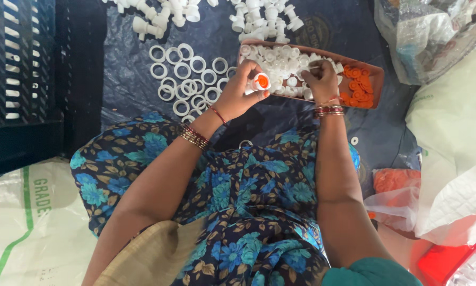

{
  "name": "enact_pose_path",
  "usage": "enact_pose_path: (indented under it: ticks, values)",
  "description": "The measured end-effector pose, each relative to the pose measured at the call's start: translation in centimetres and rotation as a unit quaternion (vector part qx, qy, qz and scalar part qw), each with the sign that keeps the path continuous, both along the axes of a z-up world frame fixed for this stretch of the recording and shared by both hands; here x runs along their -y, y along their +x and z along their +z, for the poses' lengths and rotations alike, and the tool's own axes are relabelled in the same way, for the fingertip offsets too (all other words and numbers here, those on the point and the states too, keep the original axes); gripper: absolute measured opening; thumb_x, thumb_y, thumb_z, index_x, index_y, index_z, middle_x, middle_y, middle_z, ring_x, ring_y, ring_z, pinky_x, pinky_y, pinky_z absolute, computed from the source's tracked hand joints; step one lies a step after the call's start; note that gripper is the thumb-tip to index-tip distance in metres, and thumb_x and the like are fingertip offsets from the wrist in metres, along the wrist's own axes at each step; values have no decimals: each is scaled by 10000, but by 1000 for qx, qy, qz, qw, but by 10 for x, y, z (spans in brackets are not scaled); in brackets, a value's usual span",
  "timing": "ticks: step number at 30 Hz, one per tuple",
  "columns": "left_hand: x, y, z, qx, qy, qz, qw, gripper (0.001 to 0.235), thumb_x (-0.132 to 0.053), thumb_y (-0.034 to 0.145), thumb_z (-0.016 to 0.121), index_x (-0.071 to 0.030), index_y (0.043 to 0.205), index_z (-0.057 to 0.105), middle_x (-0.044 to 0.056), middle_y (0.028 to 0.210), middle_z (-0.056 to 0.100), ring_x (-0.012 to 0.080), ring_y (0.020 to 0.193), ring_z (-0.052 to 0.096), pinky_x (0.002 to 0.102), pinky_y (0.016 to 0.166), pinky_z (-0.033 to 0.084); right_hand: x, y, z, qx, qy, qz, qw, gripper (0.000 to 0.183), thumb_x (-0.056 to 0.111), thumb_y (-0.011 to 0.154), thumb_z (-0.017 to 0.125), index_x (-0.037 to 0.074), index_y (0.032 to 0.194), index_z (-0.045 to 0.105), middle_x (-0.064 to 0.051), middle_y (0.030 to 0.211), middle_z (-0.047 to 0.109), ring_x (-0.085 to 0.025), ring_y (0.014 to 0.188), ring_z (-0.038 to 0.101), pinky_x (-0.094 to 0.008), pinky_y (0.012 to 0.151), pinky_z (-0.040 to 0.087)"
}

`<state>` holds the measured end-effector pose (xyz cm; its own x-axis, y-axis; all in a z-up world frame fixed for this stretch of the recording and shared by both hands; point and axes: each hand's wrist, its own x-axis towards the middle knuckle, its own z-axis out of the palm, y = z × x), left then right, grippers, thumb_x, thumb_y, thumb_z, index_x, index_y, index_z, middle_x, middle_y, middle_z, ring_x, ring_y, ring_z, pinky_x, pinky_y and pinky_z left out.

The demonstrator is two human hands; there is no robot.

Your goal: The person sits on the floor and repeatedly picks up white plastic pump heads and orange rubber seals. They insert the seals into the pump heads and place the assembled units into a nearby blue crate.

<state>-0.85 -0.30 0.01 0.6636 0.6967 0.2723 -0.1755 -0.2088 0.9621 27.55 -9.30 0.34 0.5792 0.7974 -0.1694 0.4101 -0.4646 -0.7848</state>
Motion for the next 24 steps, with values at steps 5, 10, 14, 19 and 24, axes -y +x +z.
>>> enact_pose_path:
  ticks: [5, 10, 14, 19, 24]
  values:
    - [1, -3, 11, -35, 21, 6, 999, 503, -140, 865, 846, -70, 1199, 476, 85, 1127, 615, 260, 1078, 655, 369, 936, 521, 6, -43, 43, -423, 84, 20, 902, 312, 106, 988, 591, 95, 1299, 624, -12, 1020, 625, -156, 925, 633, -345, 818, 528]
    - [3, -4, 23, -55, 77, 23, 995, 500, -113, 798, 852, -48, 1149, 503, 136, 1094, 614, 350, 1040, 639, 408, 880, 504, 9, -86, 61, -548, 153, 62, 820, 217, 68, 1014, 609, 79, 1231, 624, -23, 1041, 641, -172, 1043, 650, -399, 930, 556]
    - [2, -6, 29, -67, 117, 42, 990, 488, -113, 798, 845, -49, 1138, 502, 144, 1093, 611, 380, 1052, 616, 436, 886, 474, 11, -115, 50, -536, 199, 47, 819, 183, 30, 1015, 664, 63, 1193, 633, -40, 1084, 670, -172, 1017, 651, -373, 904, 549]
    - [1, -12, 33, -77, 173, 77, 979, 485, -66, 786, 791, -65, 1189, 521, 137, 1125, 620, 367, 1074, 599, 453, 936, 434, 13, -133, 41, -472, 228, 33, 851, 209, -20, 978, 710, 31, 1167, 635, -41, 1099, 670, -167, 995, 665, -328, 897, 563]
    - [2, -13, 35, -113, 170, 69, 977, 472, -42, 786, 765, -95, 1196, 536, 123, 1133, 628, 357, 1085, 602, 448, 951, 443, 13, -134, 54, -224, 249, 115, 935, 356, -30, 994, 708, 35, 1330, 611, 13, 1110, 586, -84, 969, 566, -234, 869, 504]
